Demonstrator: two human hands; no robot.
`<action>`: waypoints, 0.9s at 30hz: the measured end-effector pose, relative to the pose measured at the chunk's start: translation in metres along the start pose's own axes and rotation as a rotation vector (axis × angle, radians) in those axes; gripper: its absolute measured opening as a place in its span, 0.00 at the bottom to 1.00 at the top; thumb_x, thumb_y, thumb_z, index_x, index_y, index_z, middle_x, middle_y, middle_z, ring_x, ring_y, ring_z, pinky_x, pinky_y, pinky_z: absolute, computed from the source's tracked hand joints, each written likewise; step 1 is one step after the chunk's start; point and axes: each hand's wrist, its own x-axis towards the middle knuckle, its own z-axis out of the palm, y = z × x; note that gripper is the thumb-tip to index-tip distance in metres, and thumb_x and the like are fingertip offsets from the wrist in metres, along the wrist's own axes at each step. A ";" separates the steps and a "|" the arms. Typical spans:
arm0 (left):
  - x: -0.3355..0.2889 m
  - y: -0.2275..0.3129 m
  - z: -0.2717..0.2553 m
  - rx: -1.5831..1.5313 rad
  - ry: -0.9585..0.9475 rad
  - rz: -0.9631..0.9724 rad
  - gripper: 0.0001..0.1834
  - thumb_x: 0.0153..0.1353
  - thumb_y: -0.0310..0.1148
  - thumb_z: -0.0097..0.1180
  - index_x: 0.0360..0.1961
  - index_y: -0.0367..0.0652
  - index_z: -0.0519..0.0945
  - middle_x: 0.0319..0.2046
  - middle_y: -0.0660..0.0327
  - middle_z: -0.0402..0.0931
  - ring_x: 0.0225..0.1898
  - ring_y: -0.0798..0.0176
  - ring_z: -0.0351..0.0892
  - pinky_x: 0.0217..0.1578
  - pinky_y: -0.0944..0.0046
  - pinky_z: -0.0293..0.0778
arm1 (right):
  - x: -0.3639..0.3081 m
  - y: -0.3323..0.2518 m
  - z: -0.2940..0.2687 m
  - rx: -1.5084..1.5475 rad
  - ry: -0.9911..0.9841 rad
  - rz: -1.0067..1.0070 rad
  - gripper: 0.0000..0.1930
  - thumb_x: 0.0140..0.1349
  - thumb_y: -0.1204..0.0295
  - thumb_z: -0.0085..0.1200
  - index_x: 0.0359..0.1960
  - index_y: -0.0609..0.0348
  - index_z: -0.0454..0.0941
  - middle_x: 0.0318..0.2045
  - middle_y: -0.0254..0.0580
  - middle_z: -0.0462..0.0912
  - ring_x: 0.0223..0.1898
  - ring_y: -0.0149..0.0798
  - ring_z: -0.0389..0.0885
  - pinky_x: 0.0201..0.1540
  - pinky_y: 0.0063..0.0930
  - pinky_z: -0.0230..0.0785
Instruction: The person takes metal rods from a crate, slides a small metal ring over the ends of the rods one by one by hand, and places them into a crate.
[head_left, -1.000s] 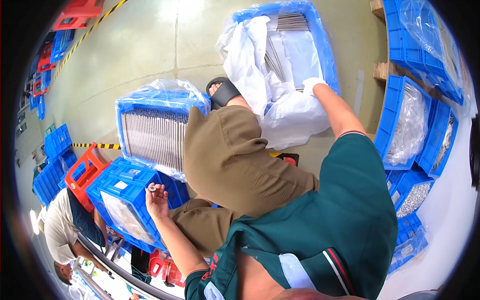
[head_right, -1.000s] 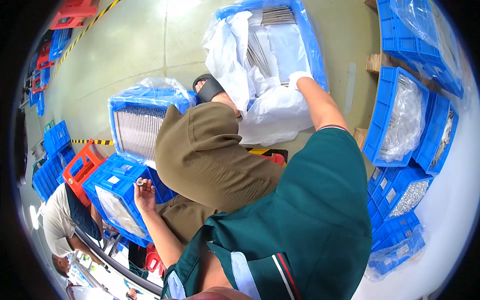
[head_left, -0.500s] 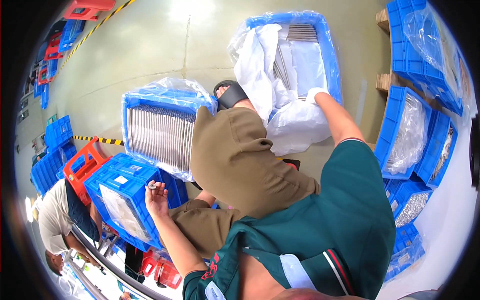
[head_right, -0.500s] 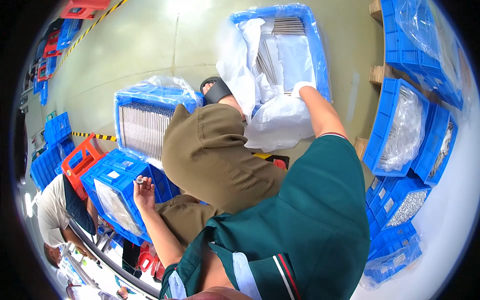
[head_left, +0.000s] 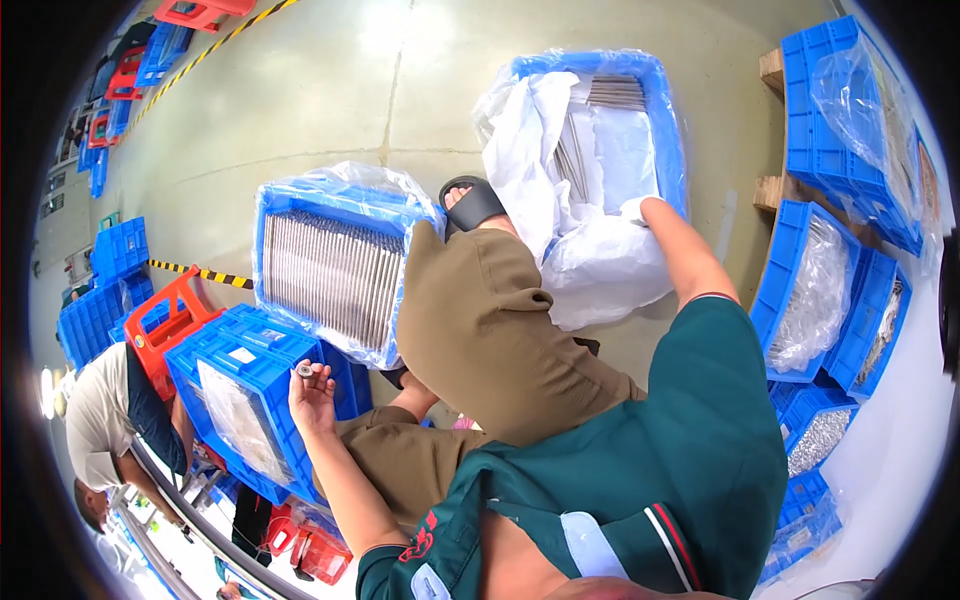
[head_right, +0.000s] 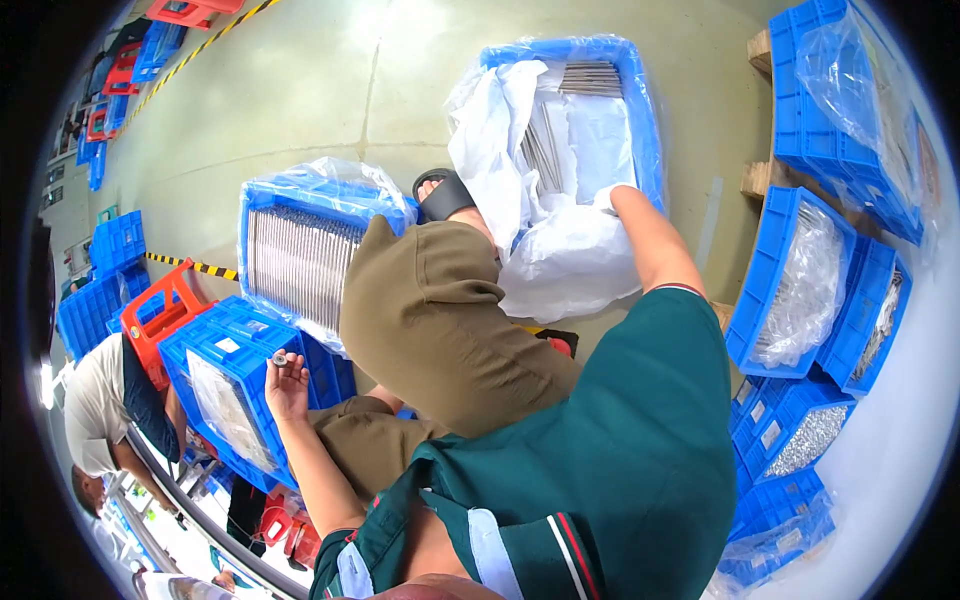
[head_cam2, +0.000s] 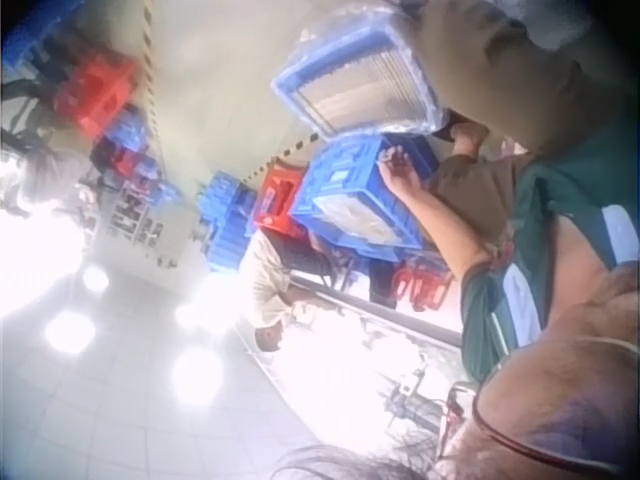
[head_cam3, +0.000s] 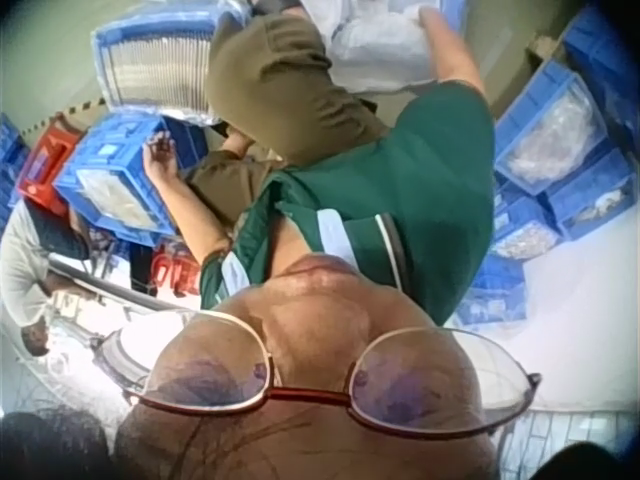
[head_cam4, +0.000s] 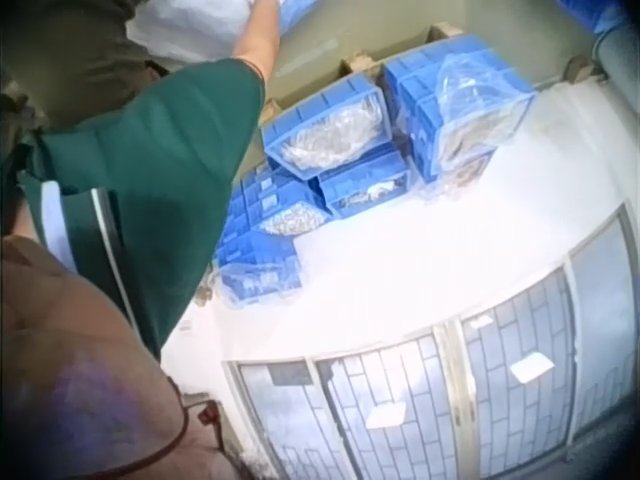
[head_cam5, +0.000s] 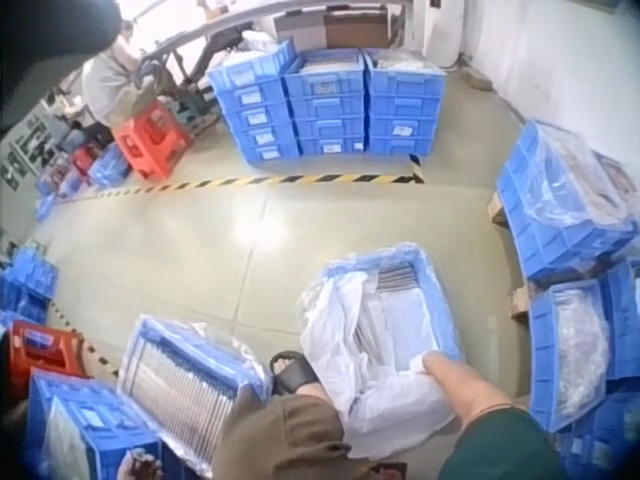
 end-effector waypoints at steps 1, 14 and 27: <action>0.001 0.000 0.002 0.000 -0.021 0.003 0.17 0.64 0.44 0.45 0.41 0.42 0.76 0.34 0.60 0.78 0.38 0.62 0.78 0.35 0.65 0.72 | -0.002 -0.001 -0.003 -0.020 -0.015 -0.001 0.25 0.45 0.57 0.51 0.44 0.57 0.79 0.43 0.50 0.79 0.42 0.50 0.78 0.46 0.38 0.67; 0.001 0.003 0.007 -0.047 -0.089 0.071 0.17 0.63 0.43 0.46 0.43 0.40 0.74 0.34 0.57 0.78 0.37 0.60 0.77 0.35 0.65 0.72 | -0.076 -0.069 -0.006 -0.404 0.378 -0.024 0.14 0.52 0.66 0.47 0.37 0.54 0.81 0.40 0.46 0.81 0.41 0.47 0.79 0.41 0.38 0.71; -0.016 0.011 0.013 -0.132 -0.198 0.199 0.18 0.64 0.42 0.46 0.45 0.39 0.73 0.36 0.57 0.77 0.38 0.60 0.77 0.38 0.64 0.72 | -0.188 -0.002 -0.058 0.043 0.461 0.113 0.23 0.52 0.50 0.54 0.29 0.63 0.77 0.24 0.45 0.78 0.24 0.42 0.76 0.29 0.35 0.69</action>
